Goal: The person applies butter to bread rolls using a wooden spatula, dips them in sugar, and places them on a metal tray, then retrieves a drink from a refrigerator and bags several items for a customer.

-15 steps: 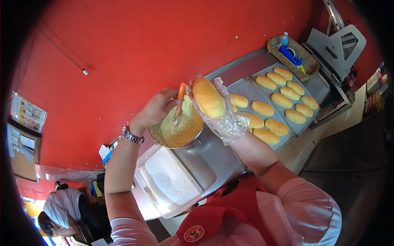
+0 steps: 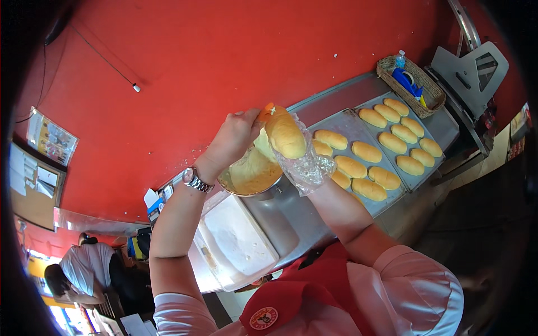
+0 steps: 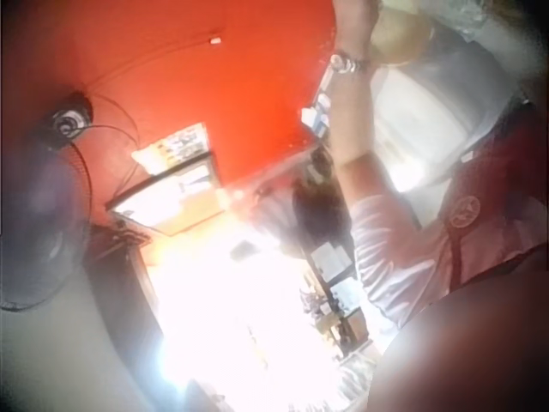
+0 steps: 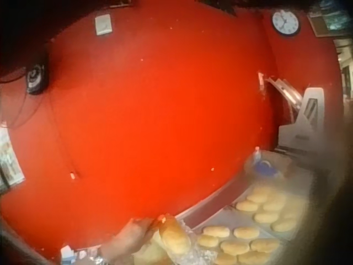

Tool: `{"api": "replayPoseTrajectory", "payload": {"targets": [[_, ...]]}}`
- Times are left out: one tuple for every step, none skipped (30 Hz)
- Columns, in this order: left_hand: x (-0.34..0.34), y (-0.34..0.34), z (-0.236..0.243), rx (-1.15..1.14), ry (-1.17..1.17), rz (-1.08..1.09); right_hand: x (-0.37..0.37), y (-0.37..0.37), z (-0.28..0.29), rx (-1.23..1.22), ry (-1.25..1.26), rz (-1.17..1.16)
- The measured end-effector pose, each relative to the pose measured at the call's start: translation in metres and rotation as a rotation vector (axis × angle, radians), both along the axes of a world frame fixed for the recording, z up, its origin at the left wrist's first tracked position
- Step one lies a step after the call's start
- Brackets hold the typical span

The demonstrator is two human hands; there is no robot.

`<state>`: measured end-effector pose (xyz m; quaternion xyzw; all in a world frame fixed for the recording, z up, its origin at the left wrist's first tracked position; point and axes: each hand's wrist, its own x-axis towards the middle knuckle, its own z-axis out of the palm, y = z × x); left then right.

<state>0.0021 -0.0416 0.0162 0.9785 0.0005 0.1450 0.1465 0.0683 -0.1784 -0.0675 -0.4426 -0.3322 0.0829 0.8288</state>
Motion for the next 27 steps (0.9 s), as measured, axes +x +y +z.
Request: {"api": "replayPoseTrajectory", "payload": {"targets": [[0.002,-0.002,-0.002,0.087,-0.028,-0.016,0.002,0.002,-0.005,0.055,0.052,0.057],[0.003,-0.003,-0.004,0.174,-0.055,-0.031,0.004,0.003,-0.009,0.077,0.077,0.07],[0.003,-0.004,-0.008,0.305,-0.062,-0.027,0.005,0.005,-0.013,0.099,0.103,0.083],[0.003,-0.006,-0.012,0.435,-0.068,-0.023,0.006,0.006,-0.016,0.089,0.102,0.052],[0.002,-0.007,-0.016,0.566,-0.074,-0.019,0.007,0.007,-0.02,0.08,0.102,0.021],[0.0,-0.008,-0.017,0.624,-0.068,-0.015,0.004,0.007,-0.015,0.104,0.152,0.051],[-0.002,-0.008,-0.018,0.683,-0.062,-0.01,0.001,0.005,-0.009,0.127,0.203,0.081],[-0.005,-0.008,-0.019,0.741,-0.055,-0.006,-0.001,0.004,-0.004,0.15,0.254,0.111],[-0.006,-0.01,-0.02,0.748,-0.075,-0.01,0.0,0.003,-0.001,0.178,0.303,0.145],[-0.006,-0.012,-0.022,0.755,-0.094,-0.013,0.003,0.001,0.001,0.205,0.353,0.18],[-0.007,-0.012,-0.023,0.762,-0.114,-0.017,0.005,-0.002,0.004,0.176,0.294,0.136],[-0.009,-0.011,-0.024,0.77,-0.129,-0.016,0.005,-0.004,0.007,0.147,0.239,0.095],[-0.01,-0.01,-0.026,0.779,-0.145,-0.015,0.004,-0.007,0.011,0.063,0.075,-0.024],[-0.012,-0.008,-0.027,0.788,-0.161,-0.014,0.004,-0.01,0.014,-0.02,-0.09,-0.143],[-0.013,-0.006,-0.025,0.76,-0.132,0.009,0.007,-0.013,0.014,-0.106,-0.207,-0.242],[-0.013,-0.002,-0.021,0.731,-0.104,0.032,0.01,-0.017,0.014,-0.191,-0.324,-0.341],[-0.013,0.002,-0.017,0.702,-0.076,0.055,0.009,-0.016,0.015,-0.205,-0.303,-0.337],[-0.01,0.003,-0.012,0.587,-0.09,0.06,0.011,-0.017,0.016,-0.223,-0.28,-0.342],[-0.007,0.004,-0.008,0.471,-0.102,0.064,0.01,-0.016,0.017,-0.171,-0.119,-0.243],[-0.003,0.004,-0.003,0.356,-0.114,0.068,0.009,-0.015,0.019,-0.116,0.041,-0.144],[-0.002,0.004,0.0,0.31,-0.093,0.069,0.006,-0.014,0.022,-0.12,-0.007,-0.169],[0.0,0.004,0.002,0.264,-0.071,0.069,0.002,-0.014,0.025,-0.124,-0.055,-0.193],[0.001,0.004,0.004,0.218,-0.05,0.07,-0.001,-0.014,0.027,-0.127,-0.103,-0.218],[0.002,0.003,0.001,0.349,-0.069,0.061,-0.004,-0.013,0.028,-0.122,-0.111,-0.242],[0.003,0.001,-0.003,0.48,-0.087,0.052,-0.007,-0.013,0.029,-0.117,-0.119,-0.265],[0.003,0.0,-0.007,0.611,-0.106,0.044,-0.008,-0.011,0.03,-0.112,-0.126,-0.287],[0.001,0.0,-0.009,0.618,-0.149,0.028,-0.008,-0.008,0.029,-0.088,-0.081,-0.255]]}}
